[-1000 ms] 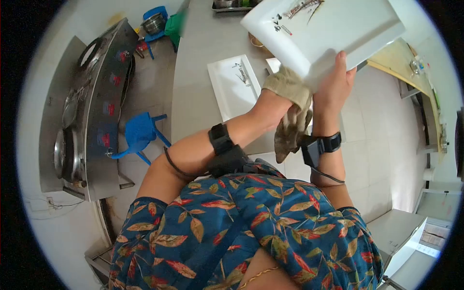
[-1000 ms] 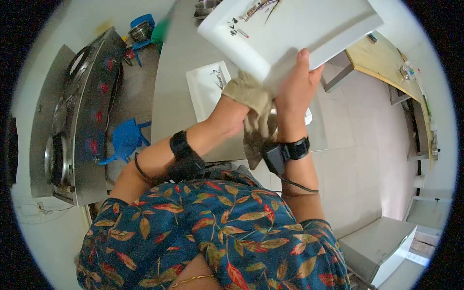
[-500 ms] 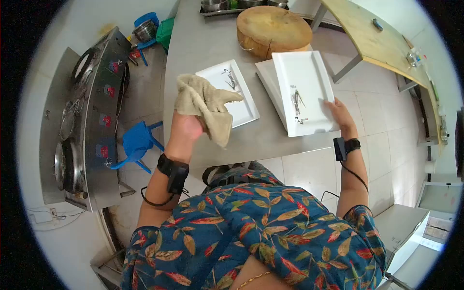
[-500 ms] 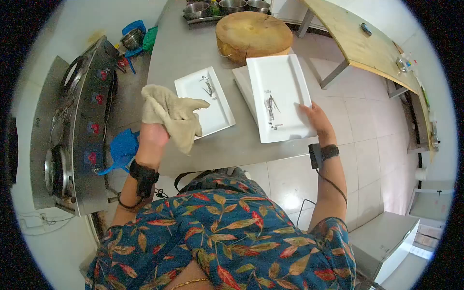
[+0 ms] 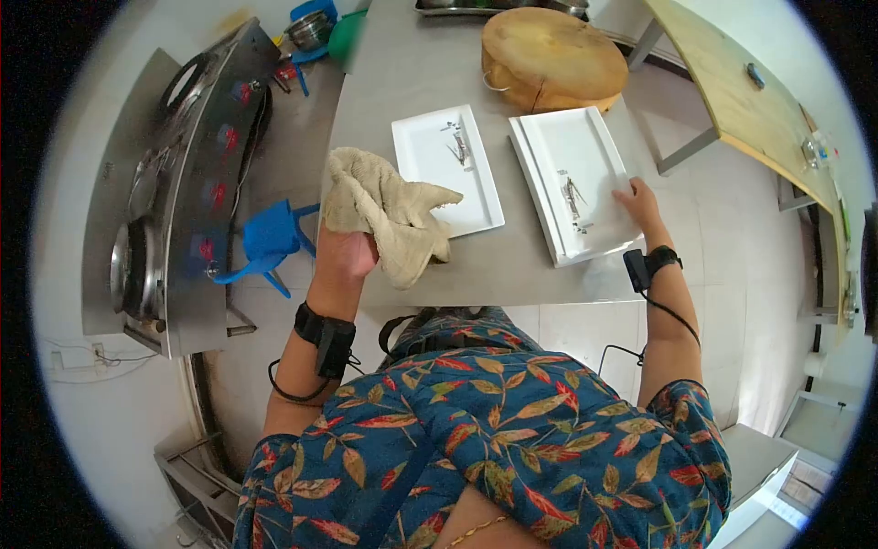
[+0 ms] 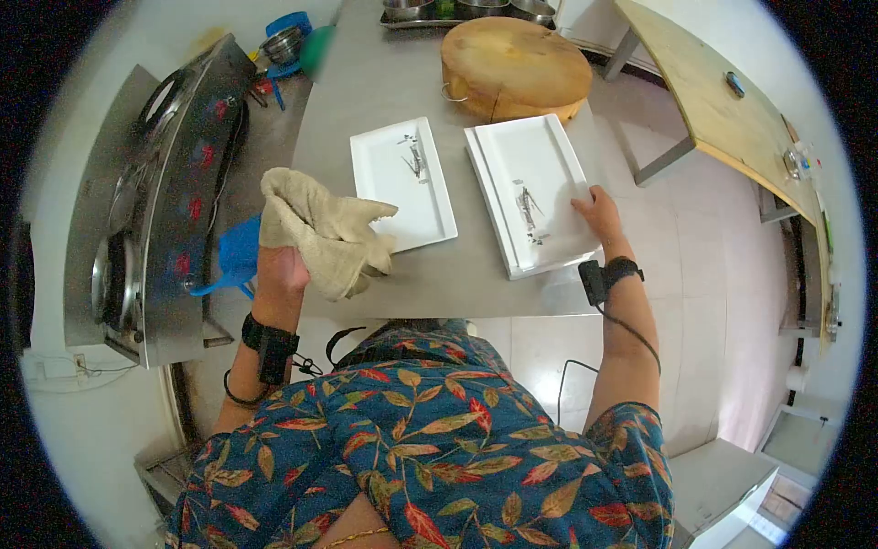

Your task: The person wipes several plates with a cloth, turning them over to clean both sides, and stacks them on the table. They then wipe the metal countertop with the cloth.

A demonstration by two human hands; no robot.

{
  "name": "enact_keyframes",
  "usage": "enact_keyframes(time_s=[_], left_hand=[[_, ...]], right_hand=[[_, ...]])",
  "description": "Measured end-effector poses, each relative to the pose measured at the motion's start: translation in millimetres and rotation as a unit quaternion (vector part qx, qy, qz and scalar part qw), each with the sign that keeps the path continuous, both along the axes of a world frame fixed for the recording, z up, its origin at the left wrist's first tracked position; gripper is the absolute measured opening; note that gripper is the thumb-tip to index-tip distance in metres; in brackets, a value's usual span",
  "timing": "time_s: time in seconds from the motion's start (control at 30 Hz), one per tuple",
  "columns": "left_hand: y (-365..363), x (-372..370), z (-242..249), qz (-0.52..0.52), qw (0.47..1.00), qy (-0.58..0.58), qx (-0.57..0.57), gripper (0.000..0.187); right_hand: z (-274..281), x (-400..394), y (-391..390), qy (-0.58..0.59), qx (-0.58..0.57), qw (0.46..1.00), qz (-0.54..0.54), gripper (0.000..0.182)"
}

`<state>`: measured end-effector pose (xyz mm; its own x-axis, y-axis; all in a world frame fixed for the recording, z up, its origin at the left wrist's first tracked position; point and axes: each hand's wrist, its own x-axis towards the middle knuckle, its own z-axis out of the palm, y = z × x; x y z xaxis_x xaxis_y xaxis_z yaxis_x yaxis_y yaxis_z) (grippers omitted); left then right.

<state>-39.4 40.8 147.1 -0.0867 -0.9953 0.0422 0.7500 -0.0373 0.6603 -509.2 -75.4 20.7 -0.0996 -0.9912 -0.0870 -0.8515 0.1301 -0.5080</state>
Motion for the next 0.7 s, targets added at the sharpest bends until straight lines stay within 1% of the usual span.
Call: enact_keyframes(time_s=[0.07, 0.1, 0.17, 0.27, 0.37, 0.4, 0.47, 0.5, 0.53, 0.57, 0.6, 0.63, 0.67, 0.7], left_hand=[[-2.3, 4.7, -6.1, -0.014, 0.999, 0.025, -0.024, 0.039], [-2.5, 7.2, -7.5, -0.021, 0.999, 0.036, -0.035, 0.036], [0.8, 5.3, -0.7, 0.004, 0.999, 0.035, -0.027, 0.035], [3.2, 16.6, -0.2, 0.010, 0.998, 0.041, -0.035, 0.033], [2.2, 27.2, 1.2, 0.015, 0.999, 0.026, -0.036, 0.034], [1.5, 30.1, 3.0, 0.019, 0.999, 0.017, -0.034, 0.034], [0.0, 38.3, 3.2, 0.025, 0.998, 0.007, -0.049, 0.035], [0.7, 42.1, 3.0, 0.028, 0.998, 0.003, -0.054, 0.036], [1.4, 44.6, 4.4, 0.039, 0.998, -0.003, -0.058, 0.036], [2.1, 47.0, 8.1, 0.050, 0.997, -0.011, -0.062, 0.036], [2.2, 49.5, 11.0, 0.060, 0.996, -0.017, -0.066, 0.035], [2.0, 52.5, 12.3, 0.060, 0.996, -0.008, -0.067, 0.035], [-1.1, 55.4, 12.5, 0.059, 0.996, 0.002, -0.066, 0.034], [-1.3, 59.0, 13.1, 0.059, 0.996, 0.011, -0.067, 0.034]], right_hand=[[-19.1, -3.5, -7.1, 0.056, -0.084, 0.995, 0.017, 0.046], [-28.2, -2.2, -10.3, 0.045, -0.082, 0.995, 0.028, 0.048], [-44.7, -1.0, -13.0, 0.022, -0.076, 0.996, 0.046, 0.052], [-51.5, 6.8, -10.3, 0.000, -0.049, 0.999, 0.023, 0.054], [-51.5, 10.1, -1.6, 0.007, -0.079, 0.997, -0.019, 0.051], [-42.0, 16.6, 4.0, 0.038, -0.143, 0.989, -0.015, 0.049], [-0.4, 44.6, 21.2, 0.099, -0.269, 0.958, -0.008, 0.045], [23.8, 71.6, 32.2, 0.107, -0.309, 0.945, 0.028, 0.037], [32.7, 98.2, 40.5, 0.045, -0.293, 0.953, 0.063, 0.032], [32.4, 127.6, 49.2, -0.053, -0.258, 0.961, 0.083, 0.029], [27.4, 155.1, 56.6, -0.168, -0.159, 0.970, 0.074, 0.029], [13.5, 178.2, 59.4, -0.172, -0.142, 0.970, 0.100, 0.030], [1.0, 196.0, 55.8, -0.126, -0.103, 0.979, 0.123, 0.034], [-16.5, 210.1, 52.3, -0.114, -0.101, 0.980, 0.127, 0.038]])
